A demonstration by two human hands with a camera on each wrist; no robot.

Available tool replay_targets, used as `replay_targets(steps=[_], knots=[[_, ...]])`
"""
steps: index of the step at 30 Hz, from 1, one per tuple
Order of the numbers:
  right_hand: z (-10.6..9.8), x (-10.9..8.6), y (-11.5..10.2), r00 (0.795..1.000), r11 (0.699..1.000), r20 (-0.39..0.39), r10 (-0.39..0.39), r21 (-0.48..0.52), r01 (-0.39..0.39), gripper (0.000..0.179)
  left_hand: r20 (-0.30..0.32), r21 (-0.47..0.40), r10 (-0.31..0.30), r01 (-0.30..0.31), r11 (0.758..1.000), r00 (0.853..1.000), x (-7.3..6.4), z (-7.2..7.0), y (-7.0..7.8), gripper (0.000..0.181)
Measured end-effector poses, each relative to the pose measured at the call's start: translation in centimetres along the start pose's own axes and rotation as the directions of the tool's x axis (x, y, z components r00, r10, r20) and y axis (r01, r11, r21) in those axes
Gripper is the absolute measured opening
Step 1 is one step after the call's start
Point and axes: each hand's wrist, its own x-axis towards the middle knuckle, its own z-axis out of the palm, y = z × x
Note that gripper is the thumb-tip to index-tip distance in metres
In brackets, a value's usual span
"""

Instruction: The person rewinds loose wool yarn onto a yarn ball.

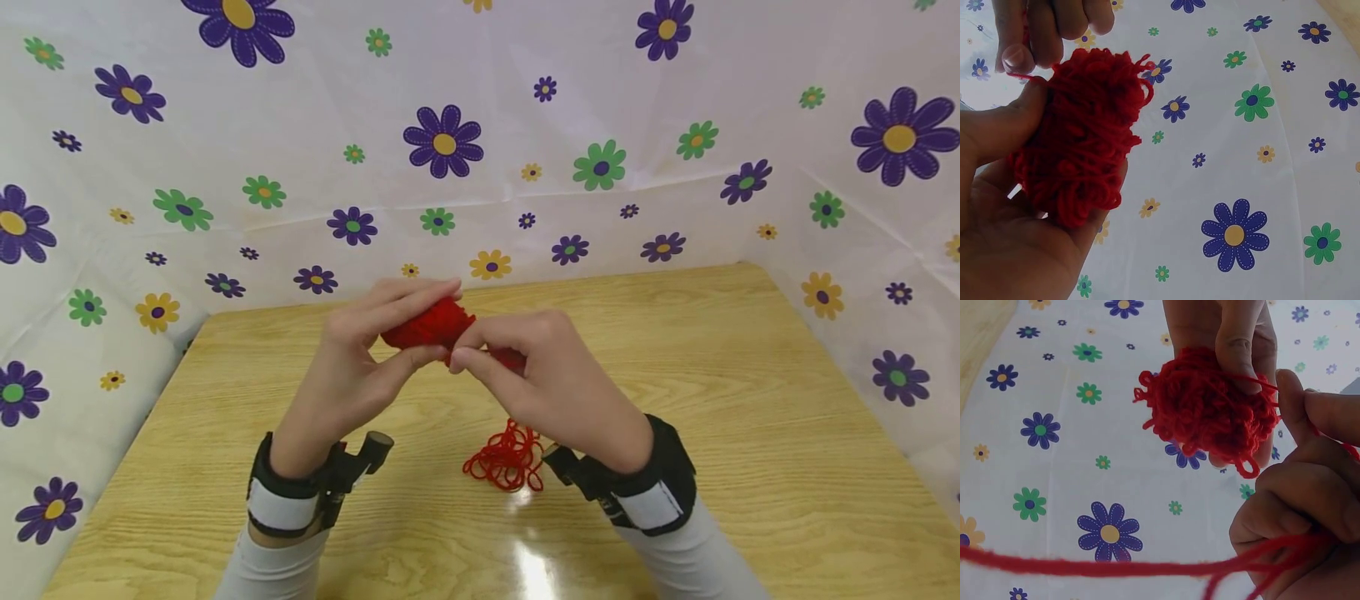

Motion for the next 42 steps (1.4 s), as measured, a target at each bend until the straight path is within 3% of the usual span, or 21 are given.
replay_targets(steps=[17,28,35,42], knots=[[-0.3,0.1,0.1,0.995,1.000,-0.098,-0.009,-0.008,0.008,0.009,0.139,-0.059,-0.027,0.035,0.998,0.990,-0.1,-0.2,0.4,0.048],[-0.3,0.1,0.2,0.993,1.000,-0.119,-0.002,-0.020,-0.001,0.008,0.274,-0.090,-0.055,0.082,0.993,0.960,-0.3,-0.3,0.6,0.046],[-0.4,0.0,0.9,0.986,0.998,-0.161,-0.048,-0.035,0.042,0.006,0.310,-0.110,-0.060,0.099,0.989,0.949,-0.3,-0.2,0.6,0.043],[-0.4,-0.2,3.2,0.980,0.999,-0.198,-0.038,-0.028,0.033,0.008,0.324,-0.119,-0.046,0.089,0.989,0.945,-0.4,-0.4,0.7,0.044]])
